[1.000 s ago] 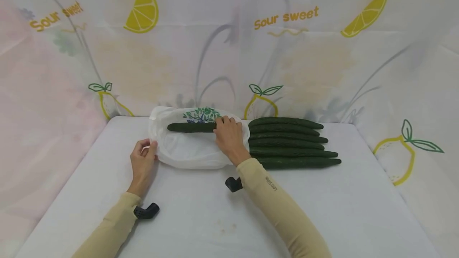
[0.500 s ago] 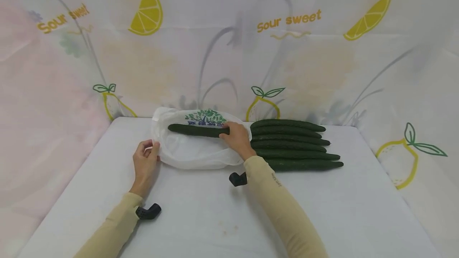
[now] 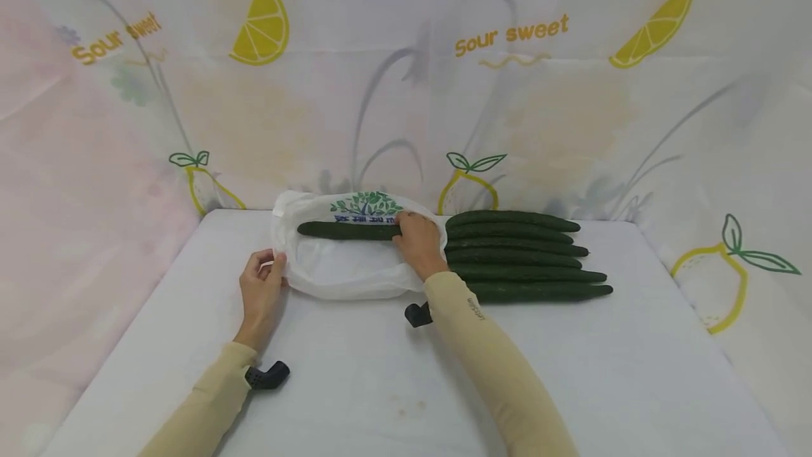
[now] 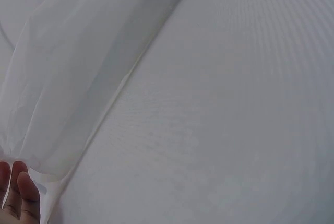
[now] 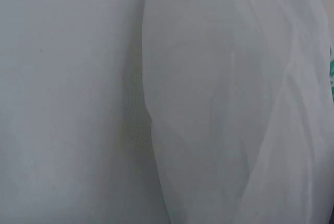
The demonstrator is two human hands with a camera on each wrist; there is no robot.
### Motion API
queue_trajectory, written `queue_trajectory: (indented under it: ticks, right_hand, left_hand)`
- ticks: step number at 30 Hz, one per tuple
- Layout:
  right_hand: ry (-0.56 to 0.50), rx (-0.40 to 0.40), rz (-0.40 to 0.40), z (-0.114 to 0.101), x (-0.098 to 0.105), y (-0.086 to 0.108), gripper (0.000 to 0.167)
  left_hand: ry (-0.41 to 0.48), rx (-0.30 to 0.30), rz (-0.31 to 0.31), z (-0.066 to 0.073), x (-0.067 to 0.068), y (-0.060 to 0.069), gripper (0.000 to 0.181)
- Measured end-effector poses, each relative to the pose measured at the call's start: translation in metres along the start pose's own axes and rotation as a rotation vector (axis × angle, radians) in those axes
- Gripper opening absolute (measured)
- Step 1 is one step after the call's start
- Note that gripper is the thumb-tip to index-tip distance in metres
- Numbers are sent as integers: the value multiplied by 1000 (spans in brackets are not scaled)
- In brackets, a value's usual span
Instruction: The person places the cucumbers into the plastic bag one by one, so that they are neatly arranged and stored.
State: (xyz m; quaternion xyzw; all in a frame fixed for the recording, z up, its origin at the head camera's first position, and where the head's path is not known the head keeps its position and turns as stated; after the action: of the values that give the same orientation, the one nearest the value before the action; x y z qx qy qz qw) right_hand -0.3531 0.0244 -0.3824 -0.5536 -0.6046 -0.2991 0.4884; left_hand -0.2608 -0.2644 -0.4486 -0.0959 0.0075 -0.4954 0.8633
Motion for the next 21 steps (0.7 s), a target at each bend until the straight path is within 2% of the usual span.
queue_trajectory:
  ticks: [6,13,21]
  right_hand:
    - [30,7,4,0,-3,-3,32]
    - [117,4,-17,1,-10,-5,31]
    - [144,-14,-50,2,-17,-7,33]
  left_hand:
    - [10,3,6,0,-1,0,27]
    - [4,16,5,-2,-2,2,27]
    - [-13,6,-9,3,-1,2,30]
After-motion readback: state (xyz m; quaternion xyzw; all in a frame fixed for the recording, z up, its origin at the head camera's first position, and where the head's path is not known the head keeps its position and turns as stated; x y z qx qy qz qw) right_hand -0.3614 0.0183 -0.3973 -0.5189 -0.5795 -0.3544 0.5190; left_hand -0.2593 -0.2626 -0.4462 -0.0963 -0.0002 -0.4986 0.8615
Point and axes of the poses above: each hand's wrist, its own y-axis away from the middle knuckle, its own x-axis out of the back of the hand, z = x × y, the point moved 10 cm from there along -y, towards the middle knuckle, and after that the axes turned 2 degrees about -x, right-handed, at the moved point
